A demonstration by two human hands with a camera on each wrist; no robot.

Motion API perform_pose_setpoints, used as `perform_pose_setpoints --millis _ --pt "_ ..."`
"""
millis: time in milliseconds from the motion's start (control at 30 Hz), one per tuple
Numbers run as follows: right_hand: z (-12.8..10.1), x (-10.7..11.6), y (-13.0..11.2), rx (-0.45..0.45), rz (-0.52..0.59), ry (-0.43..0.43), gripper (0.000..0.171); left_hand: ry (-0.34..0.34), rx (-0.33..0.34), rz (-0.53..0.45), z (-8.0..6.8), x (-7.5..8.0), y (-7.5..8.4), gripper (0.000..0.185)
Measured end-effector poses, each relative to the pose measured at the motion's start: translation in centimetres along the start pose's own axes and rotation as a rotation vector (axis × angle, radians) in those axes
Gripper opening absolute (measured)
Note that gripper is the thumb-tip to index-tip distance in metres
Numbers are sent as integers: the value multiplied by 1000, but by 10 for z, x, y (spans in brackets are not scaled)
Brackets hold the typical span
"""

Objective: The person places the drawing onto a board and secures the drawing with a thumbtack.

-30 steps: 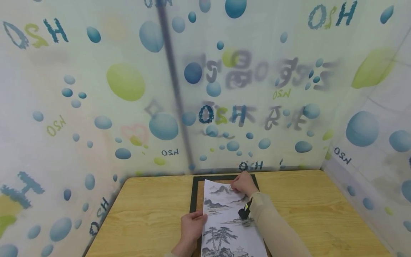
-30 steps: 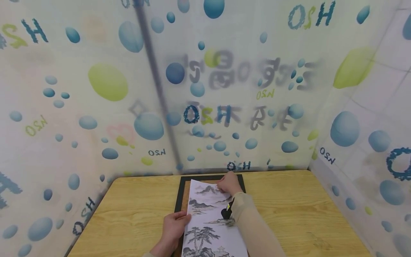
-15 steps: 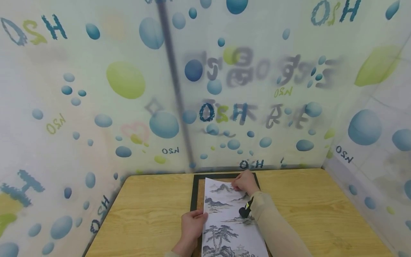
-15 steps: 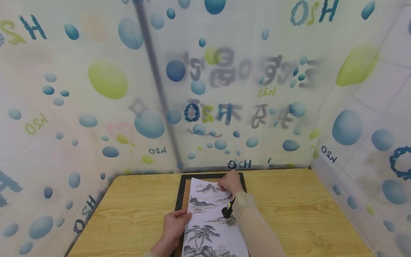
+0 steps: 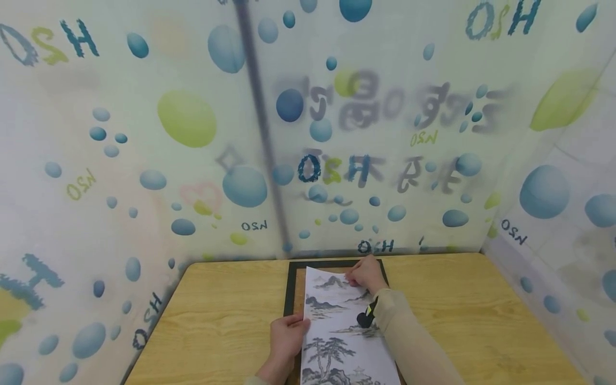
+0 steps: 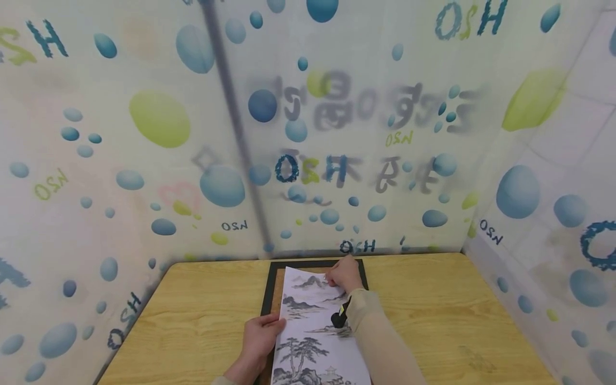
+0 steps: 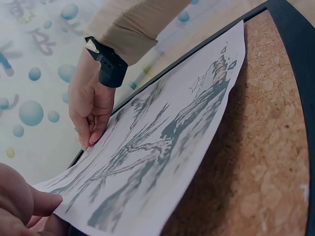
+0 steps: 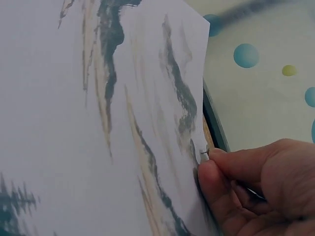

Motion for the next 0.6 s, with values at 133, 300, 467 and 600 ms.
perform_pose_setpoints --millis 133,300,467,600 --pt "-2 -1 -2 45 -35 22 7 -8 -3 1 0 1 1 22" --pt "-3 0 -3 68 -92 49 10 -5 32 9 0 1 1 22" --pt "-3 0 -4 58 -108 57 13 -5 52 12 1 1 -1 23" --pt "-3 0 -3 61 -115 71 14 -18 65 11 3 2 -3 24"
Point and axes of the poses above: each hand's wrist, its own z-axis towards the middle knuckle, its own x-axis out of the back of the hand, y = z × x, the point moved 7 cm from there along z, towards the middle knuckle, and after that the axes turned 3 degrees about z, right-handed, at the moved point
